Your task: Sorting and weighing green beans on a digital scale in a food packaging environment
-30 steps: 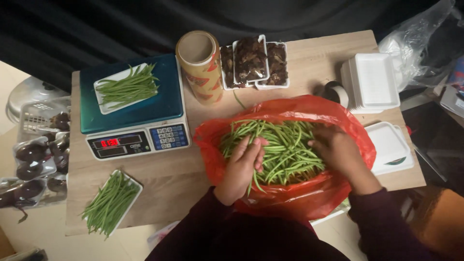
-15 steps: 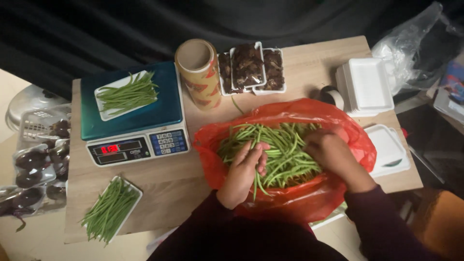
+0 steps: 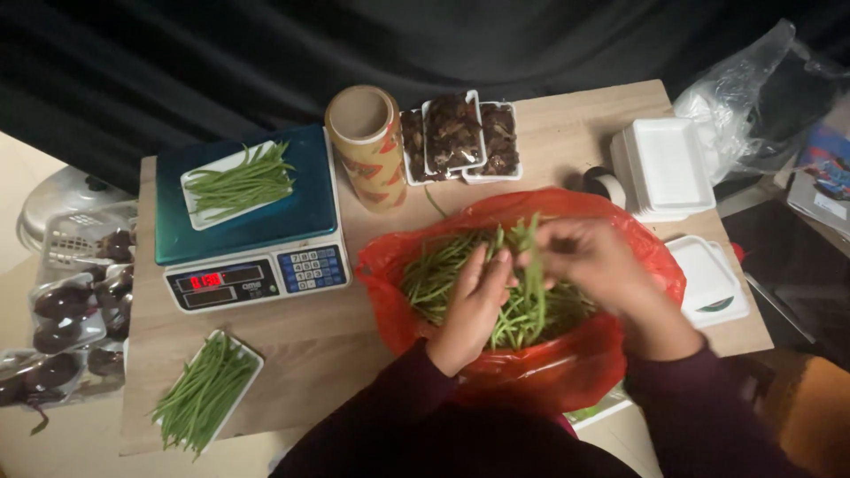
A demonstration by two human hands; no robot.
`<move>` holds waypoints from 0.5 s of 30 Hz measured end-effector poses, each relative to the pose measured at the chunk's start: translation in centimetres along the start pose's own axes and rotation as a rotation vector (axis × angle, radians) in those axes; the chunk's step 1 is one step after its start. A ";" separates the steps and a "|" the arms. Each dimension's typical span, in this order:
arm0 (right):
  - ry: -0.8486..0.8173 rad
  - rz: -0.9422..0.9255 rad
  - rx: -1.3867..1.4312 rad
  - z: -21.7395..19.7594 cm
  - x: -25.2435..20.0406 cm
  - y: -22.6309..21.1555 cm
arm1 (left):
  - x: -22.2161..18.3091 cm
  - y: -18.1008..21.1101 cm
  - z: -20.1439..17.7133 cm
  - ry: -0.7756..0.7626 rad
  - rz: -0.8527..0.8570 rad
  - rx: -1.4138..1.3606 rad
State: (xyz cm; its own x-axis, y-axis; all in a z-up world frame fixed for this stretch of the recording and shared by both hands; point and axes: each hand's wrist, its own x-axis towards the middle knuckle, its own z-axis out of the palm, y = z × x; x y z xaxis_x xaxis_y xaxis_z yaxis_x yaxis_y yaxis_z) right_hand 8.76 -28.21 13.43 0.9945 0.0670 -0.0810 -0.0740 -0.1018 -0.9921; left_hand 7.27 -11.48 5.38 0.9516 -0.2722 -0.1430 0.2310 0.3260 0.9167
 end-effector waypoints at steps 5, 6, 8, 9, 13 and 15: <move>-0.031 0.152 0.008 1.6 0.9 2.0 | 0.2 -1.3 -1.2 0.095 -0.199 -0.048; -0.029 0.154 0.010 1.9 0.7 1.9 | 0.0 -1.3 -1.2 0.094 -0.201 -0.046; 0.048 0.178 0.113 2.4 0.4 1.7 | -0.4 -1.3 -1.4 0.000 -0.118 0.003; 0.048 0.178 0.114 2.8 0.5 2.6 | -0.5 -2.0 -1.6 0.000 -0.118 0.004; 0.051 0.107 0.066 3.3 0.6 3.4 | -0.9 -2.7 -2.5 -0.127 -0.025 0.046; -0.013 0.077 0.010 2.8 0.5 2.8 | -1.0 -2.8 -3.2 -0.125 -0.021 0.087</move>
State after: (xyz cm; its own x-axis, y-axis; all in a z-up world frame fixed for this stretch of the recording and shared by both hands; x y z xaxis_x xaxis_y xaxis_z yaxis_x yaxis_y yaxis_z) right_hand 8.79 -25.73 10.34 0.9847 0.0723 -0.1583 -0.1511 -0.0971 -0.9837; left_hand 6.35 -9.20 1.75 0.9128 -0.3907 -0.1193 0.2266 0.2415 0.9436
